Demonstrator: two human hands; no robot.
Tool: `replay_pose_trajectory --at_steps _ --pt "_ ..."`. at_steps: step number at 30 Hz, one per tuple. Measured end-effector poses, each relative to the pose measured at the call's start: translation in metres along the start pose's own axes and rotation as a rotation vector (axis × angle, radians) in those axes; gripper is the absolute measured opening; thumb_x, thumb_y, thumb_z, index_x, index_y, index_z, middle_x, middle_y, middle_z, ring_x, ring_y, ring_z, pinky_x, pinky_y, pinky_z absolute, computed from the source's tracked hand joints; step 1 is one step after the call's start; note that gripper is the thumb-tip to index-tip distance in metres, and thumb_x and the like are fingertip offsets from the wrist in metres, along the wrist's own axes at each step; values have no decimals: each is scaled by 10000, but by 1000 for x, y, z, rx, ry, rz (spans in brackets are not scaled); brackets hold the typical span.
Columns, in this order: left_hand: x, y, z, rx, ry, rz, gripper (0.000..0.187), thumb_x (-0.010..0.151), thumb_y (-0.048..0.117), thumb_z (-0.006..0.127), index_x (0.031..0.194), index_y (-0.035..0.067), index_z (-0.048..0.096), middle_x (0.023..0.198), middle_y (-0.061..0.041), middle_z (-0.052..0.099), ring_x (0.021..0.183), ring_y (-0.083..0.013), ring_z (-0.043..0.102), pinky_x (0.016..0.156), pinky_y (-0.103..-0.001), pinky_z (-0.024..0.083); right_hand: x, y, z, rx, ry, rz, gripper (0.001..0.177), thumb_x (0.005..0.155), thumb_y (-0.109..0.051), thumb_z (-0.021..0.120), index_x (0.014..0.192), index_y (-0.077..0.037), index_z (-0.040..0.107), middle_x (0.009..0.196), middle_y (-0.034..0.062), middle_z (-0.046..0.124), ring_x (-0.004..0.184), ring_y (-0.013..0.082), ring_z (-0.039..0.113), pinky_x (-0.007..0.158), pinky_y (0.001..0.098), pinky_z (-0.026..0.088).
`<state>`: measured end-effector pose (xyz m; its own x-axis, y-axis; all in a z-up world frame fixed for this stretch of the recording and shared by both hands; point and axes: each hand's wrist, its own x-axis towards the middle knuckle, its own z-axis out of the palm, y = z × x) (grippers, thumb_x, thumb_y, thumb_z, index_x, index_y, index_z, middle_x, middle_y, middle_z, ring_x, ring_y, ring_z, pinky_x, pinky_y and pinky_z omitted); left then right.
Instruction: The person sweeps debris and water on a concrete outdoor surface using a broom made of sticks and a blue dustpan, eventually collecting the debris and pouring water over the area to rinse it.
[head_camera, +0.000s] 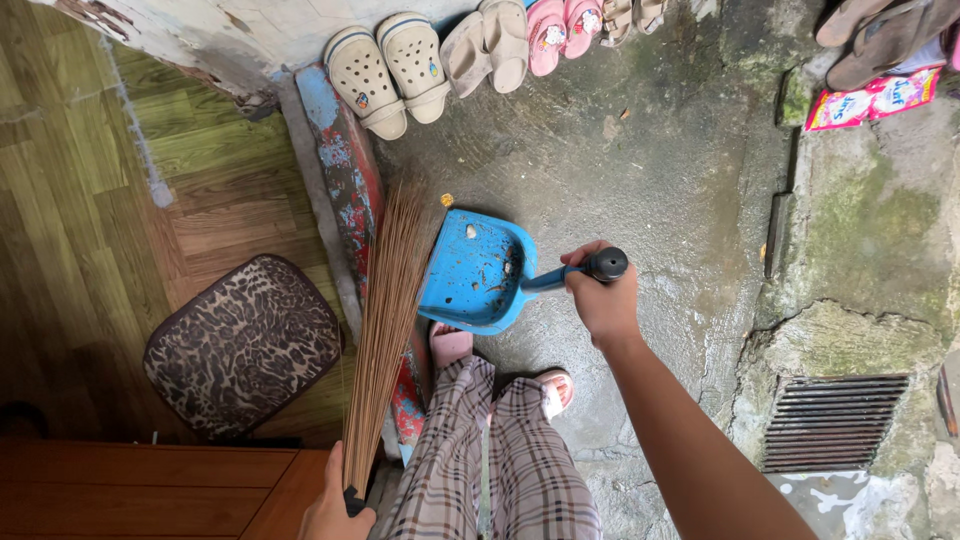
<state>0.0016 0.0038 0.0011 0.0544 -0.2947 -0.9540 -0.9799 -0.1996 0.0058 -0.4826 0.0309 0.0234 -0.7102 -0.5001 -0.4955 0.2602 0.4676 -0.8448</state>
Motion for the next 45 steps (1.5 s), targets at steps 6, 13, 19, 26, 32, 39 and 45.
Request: replay_pose_trajectory --at_steps 6,13,19,26,32,39,45 --pt "5 -6 1 -18 -37 0 1205 741 127 719 1635 314 -67 1388 -186 635 1156 -344 731 1052 -362 556 4 -1 17 16 49 2 177 745 88 612 876 -29 634 1034 129 755 902 169 675 751 312 545" --pt "3 -11 3 1 -10 20 1199 727 127 709 1642 310 -44 1371 -174 665 1140 -335 745 1048 -344 561 8 -4 19 50 54 2 197 730 92 614 880 -35 636 1027 139 751 893 186 683 742 327 553" --pt "6 -14 2 1 -31 53 1187 744 139 730 1629 304 -44 1353 -194 656 1111 -332 751 991 -362 598 20 -7 23 68 66 -4 210 724 102 599 882 -32 634 1020 136 747 890 186 679 723 332 546" --pt "2 -7 0 5 -50 -17 1185 764 126 718 1635 318 -62 1393 -187 632 1139 -352 744 1027 -370 581 28 -11 35 32 30 -68 184 738 96 626 874 -27 644 1000 128 741 875 172 676 743 317 555" --pt "-4 -8 -2 14 -25 -1 1205 750 135 736 1630 340 -60 1368 -194 652 1174 -358 724 1054 -371 562 23 -17 20 10 -5 -52 181 738 86 626 876 -31 640 993 110 746 857 158 668 734 306 548" --pt "-12 -5 0 30 19 20 1206 738 143 741 1630 357 -43 1312 -200 685 1139 -359 736 1042 -375 564 25 -13 23 22 36 -19 185 739 90 616 881 -26 643 1003 121 743 862 164 666 724 318 540" --pt "-3 -13 2 27 -38 6 1195 760 130 735 1625 345 -61 1318 -209 667 1102 -348 758 1000 -381 601 26 -16 19 19 6 -17 188 739 78 618 883 -40 634 1004 116 742 890 169 677 746 325 546"
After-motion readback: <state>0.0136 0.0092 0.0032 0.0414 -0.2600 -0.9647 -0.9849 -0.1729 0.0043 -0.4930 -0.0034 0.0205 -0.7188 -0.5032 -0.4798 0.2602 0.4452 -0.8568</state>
